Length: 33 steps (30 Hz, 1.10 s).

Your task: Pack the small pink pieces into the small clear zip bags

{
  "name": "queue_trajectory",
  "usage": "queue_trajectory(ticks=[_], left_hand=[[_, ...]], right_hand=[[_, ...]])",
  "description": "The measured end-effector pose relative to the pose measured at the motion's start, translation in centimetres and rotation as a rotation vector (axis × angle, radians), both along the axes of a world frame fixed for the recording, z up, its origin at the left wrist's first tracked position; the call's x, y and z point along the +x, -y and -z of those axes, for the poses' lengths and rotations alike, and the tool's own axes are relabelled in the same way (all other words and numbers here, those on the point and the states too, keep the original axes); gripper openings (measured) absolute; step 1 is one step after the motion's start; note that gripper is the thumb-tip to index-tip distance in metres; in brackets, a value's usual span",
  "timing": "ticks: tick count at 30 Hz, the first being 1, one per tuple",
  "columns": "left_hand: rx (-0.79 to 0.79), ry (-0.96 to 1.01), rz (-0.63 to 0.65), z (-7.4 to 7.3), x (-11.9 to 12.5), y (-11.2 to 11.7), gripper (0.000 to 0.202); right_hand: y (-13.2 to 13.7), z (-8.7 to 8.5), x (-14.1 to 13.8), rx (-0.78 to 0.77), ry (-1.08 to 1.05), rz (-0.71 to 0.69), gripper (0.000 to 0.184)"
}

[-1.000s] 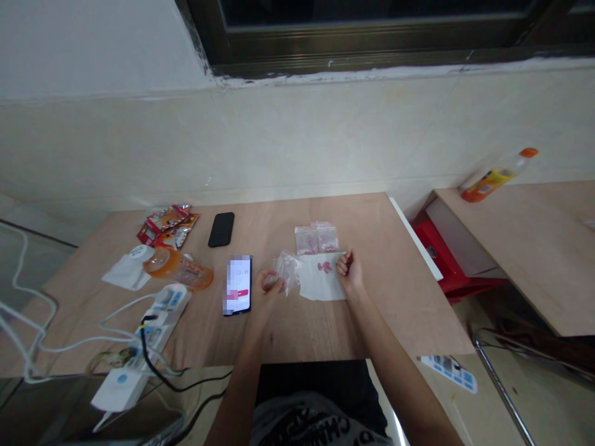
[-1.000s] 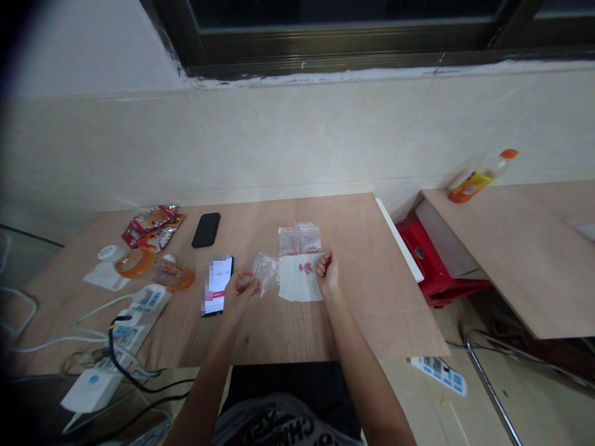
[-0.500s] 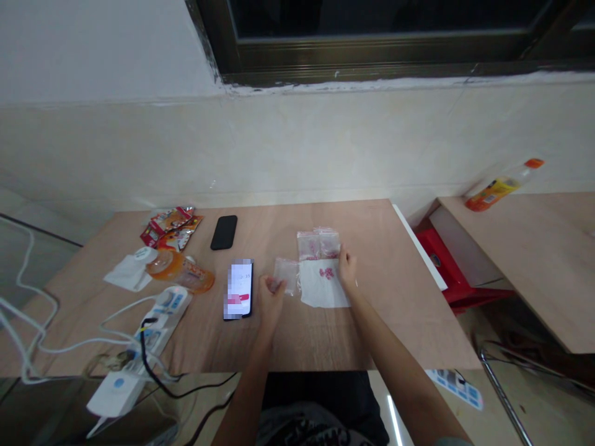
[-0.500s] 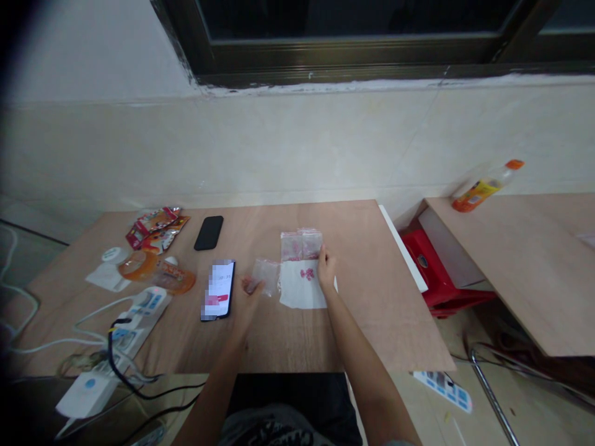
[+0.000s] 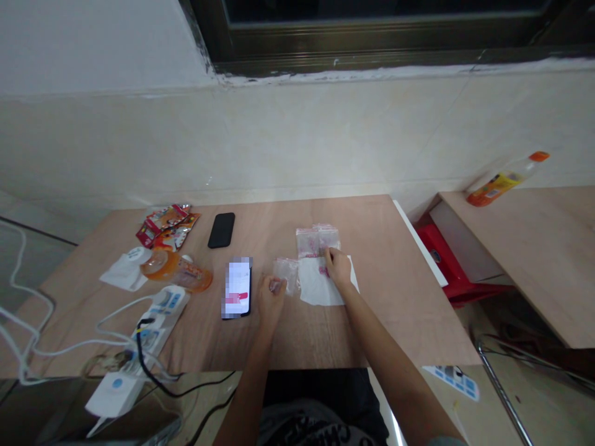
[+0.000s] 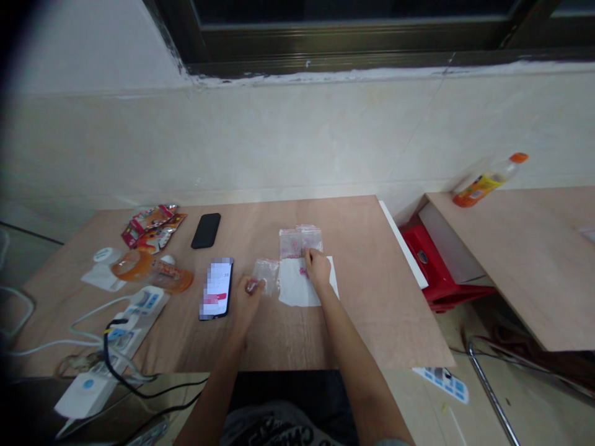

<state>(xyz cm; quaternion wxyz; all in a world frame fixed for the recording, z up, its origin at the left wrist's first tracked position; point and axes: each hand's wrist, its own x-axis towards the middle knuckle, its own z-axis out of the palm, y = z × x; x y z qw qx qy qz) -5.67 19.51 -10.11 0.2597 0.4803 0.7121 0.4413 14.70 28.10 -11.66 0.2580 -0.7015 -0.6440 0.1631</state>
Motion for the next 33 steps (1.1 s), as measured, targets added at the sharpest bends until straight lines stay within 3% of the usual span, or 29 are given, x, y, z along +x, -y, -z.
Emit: queue_trajectory(ticks=[2,5,12,15,22,27,33], left_hand=[[0.006,0.104,-0.011,0.1,0.2,-0.1,0.013],[0.002,0.096,-0.016,0.2,0.3,-0.1,0.015],[-0.046,-0.402,0.044,-0.1,0.2,0.9,0.016],[-0.019,-0.509,0.068,0.0,0.4,1.0,0.019],[0.067,-0.510,0.284,0.7,1.4,-0.1,0.028],[0.065,-0.452,0.276,0.8,1.8,-0.9,0.034],[0.093,-0.501,0.247,-0.1,2.3,-1.8,0.034]], right_hand=[[0.1,-0.3,-0.3,-0.039,0.077,-0.017,0.050],[0.2,-0.7,-0.6,-0.093,0.166,-0.049,0.046],[0.3,-0.9,-1.1,-0.126,0.291,-0.095,0.039],[0.4,-1.0,-1.2,-0.118,0.307,-0.097,0.036],[0.5,-1.1,-1.2,-0.104,0.311,-0.099,0.033],[0.6,-1.1,-1.1,-0.091,0.301,-0.104,0.032],[0.6,-1.2,-1.1,-0.094,0.279,-0.096,0.032]])
